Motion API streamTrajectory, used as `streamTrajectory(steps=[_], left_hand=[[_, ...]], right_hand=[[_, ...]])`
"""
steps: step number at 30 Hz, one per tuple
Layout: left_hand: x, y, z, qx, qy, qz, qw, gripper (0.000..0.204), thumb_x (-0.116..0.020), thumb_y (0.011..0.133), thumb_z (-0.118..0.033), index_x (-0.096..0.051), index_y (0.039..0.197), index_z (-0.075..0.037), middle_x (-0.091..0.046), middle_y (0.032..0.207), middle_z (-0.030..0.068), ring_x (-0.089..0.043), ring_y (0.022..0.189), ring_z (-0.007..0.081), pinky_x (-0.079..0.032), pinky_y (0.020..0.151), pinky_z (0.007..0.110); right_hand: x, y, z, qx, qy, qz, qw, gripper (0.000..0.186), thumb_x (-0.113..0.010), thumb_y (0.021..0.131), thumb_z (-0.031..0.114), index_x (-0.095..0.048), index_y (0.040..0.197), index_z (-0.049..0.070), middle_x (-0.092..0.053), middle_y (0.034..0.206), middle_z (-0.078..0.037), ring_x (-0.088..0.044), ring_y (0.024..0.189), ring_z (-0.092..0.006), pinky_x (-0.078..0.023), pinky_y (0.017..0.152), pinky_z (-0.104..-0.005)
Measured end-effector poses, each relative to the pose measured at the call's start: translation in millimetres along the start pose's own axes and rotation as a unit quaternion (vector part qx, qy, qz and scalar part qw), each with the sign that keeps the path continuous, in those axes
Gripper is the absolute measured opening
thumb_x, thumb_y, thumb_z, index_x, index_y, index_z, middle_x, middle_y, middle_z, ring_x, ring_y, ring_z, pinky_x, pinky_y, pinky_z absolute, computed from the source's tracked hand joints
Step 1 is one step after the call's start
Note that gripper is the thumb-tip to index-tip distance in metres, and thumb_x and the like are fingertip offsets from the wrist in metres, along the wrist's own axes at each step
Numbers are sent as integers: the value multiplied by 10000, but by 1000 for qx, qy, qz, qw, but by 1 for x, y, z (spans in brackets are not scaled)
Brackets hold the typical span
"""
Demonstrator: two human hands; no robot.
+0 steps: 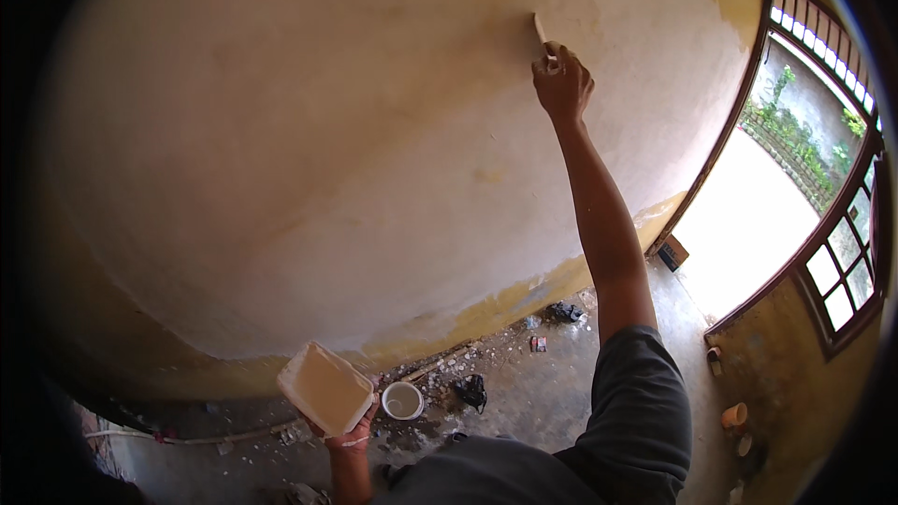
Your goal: The person applies a white plaster or filler material to an indoor wall using a spreader. The person periodically scrapes more material from a rectangular container and smooths it onto different sections of the wall.
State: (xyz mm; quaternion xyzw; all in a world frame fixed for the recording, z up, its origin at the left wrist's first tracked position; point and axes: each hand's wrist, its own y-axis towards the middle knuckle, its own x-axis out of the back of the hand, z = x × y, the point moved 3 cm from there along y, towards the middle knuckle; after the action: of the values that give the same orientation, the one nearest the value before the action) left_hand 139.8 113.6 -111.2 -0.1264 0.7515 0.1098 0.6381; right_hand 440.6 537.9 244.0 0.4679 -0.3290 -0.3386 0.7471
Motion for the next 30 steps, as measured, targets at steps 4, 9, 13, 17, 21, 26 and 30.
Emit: streamTrajectory(steps=[4, 9, 13, 17, 21, 26, 30], left_hand=[[-3, -4, 0, 2, -13, -16, 1000, 750, -542, 859, -603, -340, 1449, -187, -464, 1391, 166, -461, 1210, 525, -424, 894, 732], [3, 1, 5, 13, -2, -18, 1000, 751, -550, 859, -591, -325, 1456, -195, -443, 1411, 156, -467, 1220, 501, -448, 879, 718], [4, -4, 1, -3, -4, -4, 1000, 714, -548, 867, -567, -345, 1445, -202, -453, 1404, 153, -479, 1225, 470, -445, 879, 723], [9, 1, 6, 14, 3, -15, 1000, 693, -550, 867, -551, -357, 1438, -208, -472, 1386, 146, -499, 1213, 448, -455, 875, 716], [11, 3, 6, -11, -12, -52, 999, 689, -558, 862, -544, -368, 1430, -203, -493, 1363, 139, -510, 1205, 435, -485, 843, 701], [-4, 5, -4, -35, 34, 41, 998, 748, -565, 851, -570, -336, 1444, -176, -490, 1357, 163, -513, 1181, 475, -490, 852, 686], [17, 6, -11, -69, 13, 6, 997, 782, -610, 826, -555, -328, 1447, -172, -477, 1361, 173, -507, 1207, 441, -471, 892, 682]], right_hand=[[14, -36, 9, 133, 86, 118, 980, 264, -674, 725, 180, -659, 982, 126, -674, 926, -105, -654, 809, -320, -532, 724, -403], [36, -12, 26, 110, 148, 87, 979, 262, -674, 721, 154, -659, 965, 61, -681, 909, -134, -653, 838, -341, -521, 751, -403], [25, 47, -25, -175, 105, -103, 974, 254, -668, 754, 180, -687, 976, 58, -710, 911, -126, -669, 883, -328, -506, 834, -417], [25, 87, -87, -294, -5, -94, 951, 423, -538, 772, 272, -667, 1145, 120, -659, 1142, -138, -589, 1105, -352, -435, 985, -447], [14, 75, -71, -223, -26, 11, 974, 404, -567, 811, 265, -643, 1180, 117, -646, 1170, -139, -583, 1126, -334, -434, 989, -441], [22, -27, 27, -92, 196, 78, 973, 220, -617, 852, 161, -629, 1023, 23, -673, 1015, -164, -631, 979, -315, -487, 898, -377], [57, -199, 150, -175, 488, 373, 769, 350, -658, 833, -32, -508, 1149, -13, -627, 1044, -101, -605, 995, -161, -489, 876, -293]])
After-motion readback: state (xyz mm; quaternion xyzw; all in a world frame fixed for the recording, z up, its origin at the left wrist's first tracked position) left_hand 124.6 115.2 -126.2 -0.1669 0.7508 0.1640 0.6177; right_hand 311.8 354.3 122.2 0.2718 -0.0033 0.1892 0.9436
